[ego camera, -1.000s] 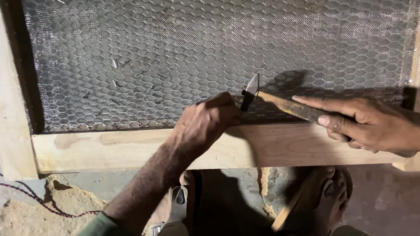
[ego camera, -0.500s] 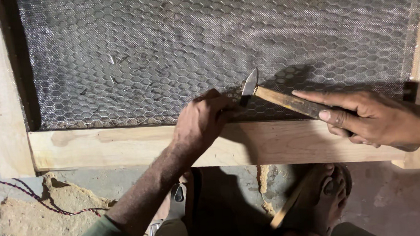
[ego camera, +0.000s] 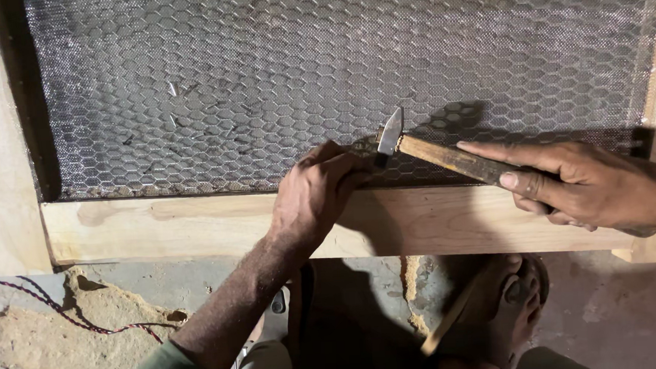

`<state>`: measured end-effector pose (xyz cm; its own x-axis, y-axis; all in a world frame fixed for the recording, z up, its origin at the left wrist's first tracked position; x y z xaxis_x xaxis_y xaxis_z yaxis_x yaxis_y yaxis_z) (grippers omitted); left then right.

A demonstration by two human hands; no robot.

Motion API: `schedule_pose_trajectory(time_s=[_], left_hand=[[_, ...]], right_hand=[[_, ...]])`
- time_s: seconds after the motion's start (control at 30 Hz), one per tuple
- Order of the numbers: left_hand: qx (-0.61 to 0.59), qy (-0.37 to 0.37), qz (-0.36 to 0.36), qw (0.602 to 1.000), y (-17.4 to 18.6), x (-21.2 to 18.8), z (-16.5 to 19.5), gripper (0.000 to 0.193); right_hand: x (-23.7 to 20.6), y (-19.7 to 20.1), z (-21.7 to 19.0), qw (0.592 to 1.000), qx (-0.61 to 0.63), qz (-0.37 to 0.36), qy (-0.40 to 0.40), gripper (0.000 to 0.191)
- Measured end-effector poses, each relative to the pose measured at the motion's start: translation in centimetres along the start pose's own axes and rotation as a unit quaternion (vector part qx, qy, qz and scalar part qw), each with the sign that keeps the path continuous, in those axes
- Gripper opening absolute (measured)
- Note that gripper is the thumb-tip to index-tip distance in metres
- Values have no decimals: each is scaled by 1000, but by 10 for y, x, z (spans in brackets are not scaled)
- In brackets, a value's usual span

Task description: The person kneels on the floor and hammers nails along the edge of a wooden frame to fasten a sheet of hexagonal wire mesh to it. They hold each nail in place with one hand while driving it in with a hammer, working progressively along the frame edge.

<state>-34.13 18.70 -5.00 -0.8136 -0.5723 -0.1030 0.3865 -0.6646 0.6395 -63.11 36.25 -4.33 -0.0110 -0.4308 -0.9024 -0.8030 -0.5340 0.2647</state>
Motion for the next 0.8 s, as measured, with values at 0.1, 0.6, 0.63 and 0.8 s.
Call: schedule_pose_trajectory(time_s=[0.1,0.6,0.63,0.8], left_hand=[[-9,6,2,1000,0,-2,-1,17],[-11,36,48,998,-7,-1,1,22],[-5,50,42,998,-8,-1,0,21],[22,98,1,995,-12,2,-6,20]], right_hand=[[-1,0,-2,1000,3,-2,15,64],[8,-1,-6,999,26,-32,13,64],[9,0,-8,998,49,-27,14,63],[8,0,-17,999,18,-32,35,68]])
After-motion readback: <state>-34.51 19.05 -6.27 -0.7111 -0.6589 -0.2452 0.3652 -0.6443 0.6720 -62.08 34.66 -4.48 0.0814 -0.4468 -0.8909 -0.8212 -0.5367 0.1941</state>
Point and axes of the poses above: each hand's wrist, its own x-axis towards the middle knuckle, its own y-axis out of the back of the hand, z = x × y, the point moved 3 cm from there along x, towards the middle knuckle, and after that the axes turned 1 degree about -z, right-handed, at the moved point
